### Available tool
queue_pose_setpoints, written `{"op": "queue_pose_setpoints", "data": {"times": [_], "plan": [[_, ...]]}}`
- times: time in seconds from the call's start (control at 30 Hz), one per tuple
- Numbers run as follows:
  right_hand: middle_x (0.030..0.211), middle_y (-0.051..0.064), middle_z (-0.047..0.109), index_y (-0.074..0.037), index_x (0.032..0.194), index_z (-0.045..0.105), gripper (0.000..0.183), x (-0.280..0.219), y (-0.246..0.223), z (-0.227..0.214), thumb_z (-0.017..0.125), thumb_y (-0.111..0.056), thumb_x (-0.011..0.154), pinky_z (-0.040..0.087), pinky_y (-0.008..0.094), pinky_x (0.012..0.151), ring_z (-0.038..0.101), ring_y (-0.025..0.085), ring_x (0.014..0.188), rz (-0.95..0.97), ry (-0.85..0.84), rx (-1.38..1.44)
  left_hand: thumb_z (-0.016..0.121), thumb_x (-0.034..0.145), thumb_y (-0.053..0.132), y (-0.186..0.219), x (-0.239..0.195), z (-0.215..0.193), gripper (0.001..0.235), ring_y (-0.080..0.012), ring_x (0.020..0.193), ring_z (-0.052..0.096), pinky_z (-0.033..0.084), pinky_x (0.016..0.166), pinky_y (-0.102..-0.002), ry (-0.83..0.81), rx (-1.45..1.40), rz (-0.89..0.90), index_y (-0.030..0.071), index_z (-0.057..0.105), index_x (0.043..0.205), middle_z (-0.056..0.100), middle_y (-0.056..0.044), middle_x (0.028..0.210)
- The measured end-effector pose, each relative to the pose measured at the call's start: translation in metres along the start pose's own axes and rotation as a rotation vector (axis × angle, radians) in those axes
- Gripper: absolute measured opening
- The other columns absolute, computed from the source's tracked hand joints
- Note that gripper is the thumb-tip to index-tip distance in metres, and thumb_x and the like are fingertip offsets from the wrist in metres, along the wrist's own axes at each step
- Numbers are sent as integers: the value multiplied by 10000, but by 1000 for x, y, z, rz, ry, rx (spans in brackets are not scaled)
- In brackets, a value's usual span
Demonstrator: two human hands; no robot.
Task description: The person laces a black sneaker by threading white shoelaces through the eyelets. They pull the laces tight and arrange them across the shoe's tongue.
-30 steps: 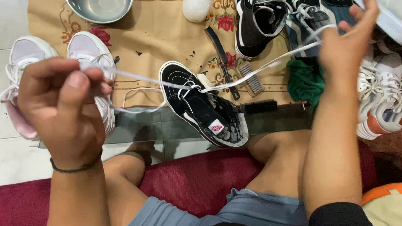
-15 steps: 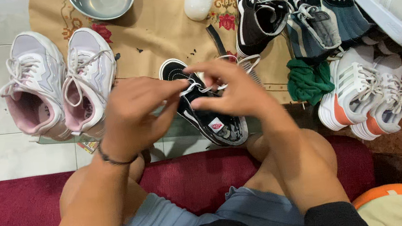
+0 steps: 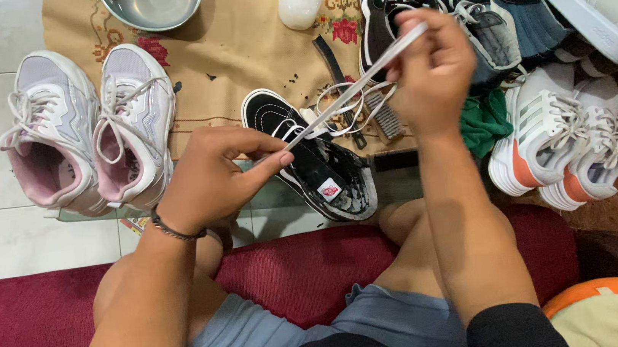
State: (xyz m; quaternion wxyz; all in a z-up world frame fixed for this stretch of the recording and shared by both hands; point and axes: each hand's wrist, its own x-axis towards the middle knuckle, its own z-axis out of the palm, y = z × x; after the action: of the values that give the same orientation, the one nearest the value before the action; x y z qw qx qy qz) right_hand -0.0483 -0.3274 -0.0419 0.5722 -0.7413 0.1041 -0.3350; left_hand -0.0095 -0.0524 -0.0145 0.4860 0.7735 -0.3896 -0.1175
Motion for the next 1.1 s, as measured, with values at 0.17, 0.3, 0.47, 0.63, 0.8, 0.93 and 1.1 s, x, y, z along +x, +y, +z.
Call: {"op": "queue_pose_setpoints", "data": {"times": [0.17, 0.3, 0.47, 0.63, 0.8, 0.93, 1.1], "plan": [[719, 154, 706, -78, 1038, 651, 175, 20, 16, -32, 595, -238, 993, 401, 229, 433, 622, 184, 488, 138, 190, 73, 777, 867, 207, 3, -4, -18, 103, -73, 694, 663, 504, 646, -222, -27, -40, -81, 112, 785, 906, 770, -7, 810], [716, 109, 696, -102, 1070, 689, 162, 30, 16, -41, 619, -171, 942, 405, 205, 389, 561, 146, 437, 529, 341, 267, 797, 850, 157, 2, -11, -43, 94, -62, 783, 697, 533, 694, -205, 7, -30, -182, 69, 784, 878, 785, -43, 874], [817, 56, 712, -193, 1078, 680, 214, 43, 56, -72, 617, -125, 886, 349, 252, 468, 521, 160, 508, 742, 399, 516, 798, 817, 110, -12, -26, -84, 94, -48, 661, 602, 457, 575, -193, -112, -113, -422, 33, 807, 870, 773, -39, 735], [884, -117, 740, -298, 974, 726, 191, 50, 87, -104, 664, -130, 908, 311, 249, 565, 515, 60, 575, 934, 282, 786, 759, 858, 96, -34, -31, -106, 137, -106, 694, 622, 477, 621, -247, -154, -55, -695, -24, 818, 887, 792, -98, 752], [1033, 39, 757, -149, 1011, 721, 261, 58, 92, -120, 585, 40, 892, 534, 326, 739, 672, 150, 777, 836, 434, 898, 698, 885, 282, -77, -35, -110, 183, -191, 729, 666, 446, 706, -336, -206, 521, -915, 148, 819, 918, 772, -73, 750], [1113, 93, 753, -135, 1005, 712, 187, 54, 70, -107, 626, -20, 885, 531, 348, 769, 684, 198, 834, 812, 444, 933, 681, 898, 227, -78, -32, -107, 168, -144, 661, 624, 437, 685, -300, -222, 467, -941, 136, 822, 889, 738, -72, 624], [1050, 99, 765, -89, 1288, 575, 346, 35, 0, -43, 589, -83, 943, 594, 176, 538, 737, 100, 643, 584, 63, 68, 730, 835, 351, -91, -24, -76, 223, -212, 832, 711, 487, 781, -370, -346, 495, -728, 166, 803, 937, 793, -56, 890]]}}
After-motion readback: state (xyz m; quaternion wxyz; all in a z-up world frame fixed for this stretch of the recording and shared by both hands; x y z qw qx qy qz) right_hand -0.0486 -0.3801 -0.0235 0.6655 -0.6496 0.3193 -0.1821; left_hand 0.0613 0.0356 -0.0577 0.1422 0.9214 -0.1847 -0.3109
